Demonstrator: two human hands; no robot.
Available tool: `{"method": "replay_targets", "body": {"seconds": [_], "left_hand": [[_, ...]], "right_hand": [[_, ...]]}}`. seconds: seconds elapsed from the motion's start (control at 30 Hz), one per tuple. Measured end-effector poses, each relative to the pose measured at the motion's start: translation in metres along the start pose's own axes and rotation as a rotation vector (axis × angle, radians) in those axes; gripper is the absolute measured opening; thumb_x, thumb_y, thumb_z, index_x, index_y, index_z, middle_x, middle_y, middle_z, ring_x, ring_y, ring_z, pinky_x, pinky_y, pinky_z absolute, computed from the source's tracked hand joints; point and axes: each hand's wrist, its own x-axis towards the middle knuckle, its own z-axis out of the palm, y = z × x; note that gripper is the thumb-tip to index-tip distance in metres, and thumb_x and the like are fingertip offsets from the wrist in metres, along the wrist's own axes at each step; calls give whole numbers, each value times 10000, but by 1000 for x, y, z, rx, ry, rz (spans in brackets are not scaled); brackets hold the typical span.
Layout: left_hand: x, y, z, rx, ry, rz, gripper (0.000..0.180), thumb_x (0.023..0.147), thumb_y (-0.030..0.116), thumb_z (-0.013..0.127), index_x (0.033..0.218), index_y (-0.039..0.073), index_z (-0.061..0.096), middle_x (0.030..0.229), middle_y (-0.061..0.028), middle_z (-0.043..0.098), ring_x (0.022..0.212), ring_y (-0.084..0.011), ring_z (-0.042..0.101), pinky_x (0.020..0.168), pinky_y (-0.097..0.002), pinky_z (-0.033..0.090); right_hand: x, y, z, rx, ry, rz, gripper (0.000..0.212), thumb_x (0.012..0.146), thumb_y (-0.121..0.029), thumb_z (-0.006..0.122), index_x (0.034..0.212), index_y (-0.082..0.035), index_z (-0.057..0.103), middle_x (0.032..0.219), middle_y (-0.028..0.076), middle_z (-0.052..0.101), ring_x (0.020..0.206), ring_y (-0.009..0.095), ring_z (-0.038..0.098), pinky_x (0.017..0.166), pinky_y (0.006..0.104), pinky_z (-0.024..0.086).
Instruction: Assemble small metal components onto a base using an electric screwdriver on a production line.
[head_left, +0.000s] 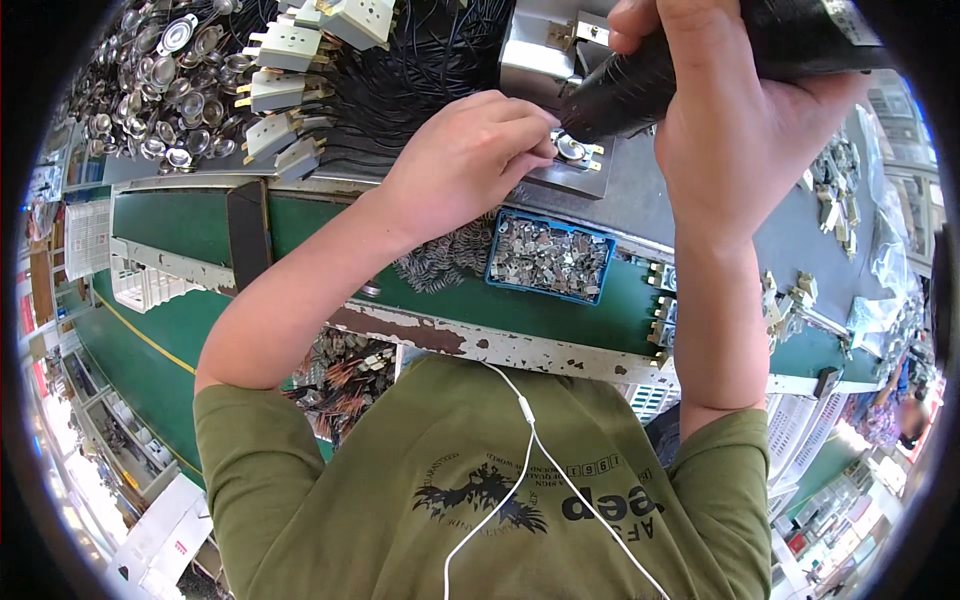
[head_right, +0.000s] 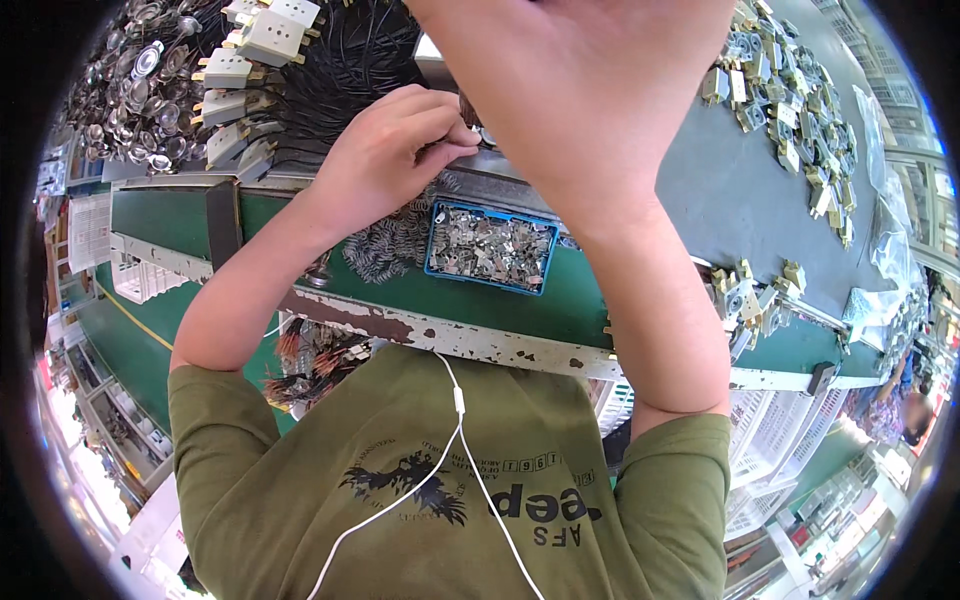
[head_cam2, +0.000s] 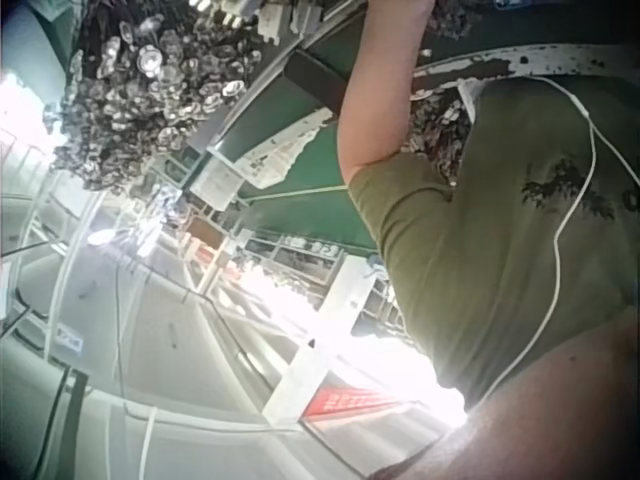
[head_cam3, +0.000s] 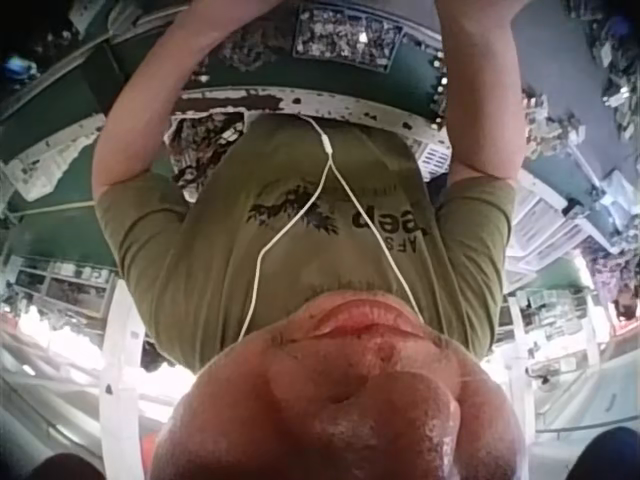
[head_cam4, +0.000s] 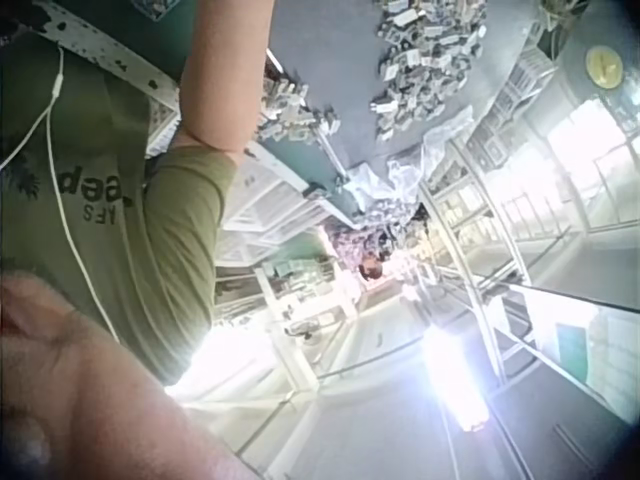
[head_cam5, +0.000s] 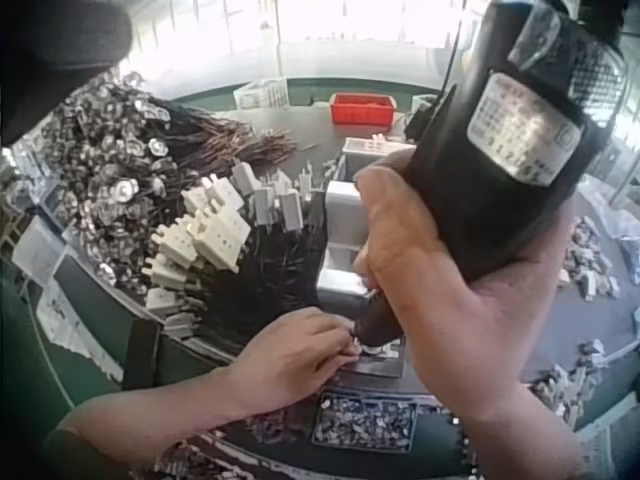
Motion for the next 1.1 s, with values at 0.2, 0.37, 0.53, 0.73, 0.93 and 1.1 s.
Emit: {"method": "replay_targets", "body": {"seconds": [0.2, 0.37, 0.53, 0.73, 0.93, 1.1], "left_hand": [[-1, -1, 2, -6, -7, 10, 126, 843, 80, 747, 914, 47, 648, 938, -61, 673, 920, -304, 642, 834, -412, 525], [2, -8, 2, -38, 11, 50, 126, 849, 94, 738, 917, 50, 642, 926, -87, 652, 936, -326, 636, 832, -426, 519], [18, 4, -16, 73, -279, -206, 233, 915, 233, 730, 1028, 37, 678, 979, -124, 683, 1011, -346, 679, 862, -469, 551], [23, 8, -26, 144, -400, -271, 279, 910, 252, 741, 1090, 43, 701, 978, -154, 722, 991, -351, 707, 851, -462, 567], [24, 2, -16, 106, -356, -266, 270, 909, 262, 740, 1068, 45, 708, 961, -153, 717, 978, -355, 708, 849, -472, 567], [18, 3, -19, 92, -343, -235, 262, 895, 265, 745, 1057, 60, 728, 1008, -144, 703, 1003, -340, 697, 851, -451, 569]], "right_hand": [[3, 13, 3, 110, -81, -38, 365, 879, 28, 766, 1180, 8, 561, 864, 79, 693, 642, 117, 658, 536, 257, 527], [19, -1, 13, 23, -185, 127, 408, 869, -42, 771, 1198, -7, 532, 861, 75, 677, 634, 126, 656, 546, 270, 541], [2, 4, -3, -63, -229, -37, 188, 901, -21, 704, 1059, 73, 664, 792, 108, 697, 564, 130, 631, 516, 261, 512], [-4, 5, 5, -75, -274, -127, 217, 919, -60, 728, 1072, 81, 668, 830, 111, 715, 564, 126, 627, 524, 261, 517], [0, 13, 5, -93, -295, -128, 203, 932, -64, 729, 1063, 77, 664, 892, 119, 727, 606, 126, 642, 547, 251, 527], [1, 2, 16, 134, -139, -67, 155, 949, -53, 709, 1036, 63, 653, 842, 109, 696, 591, 130, 629, 553, 260, 524]]}}
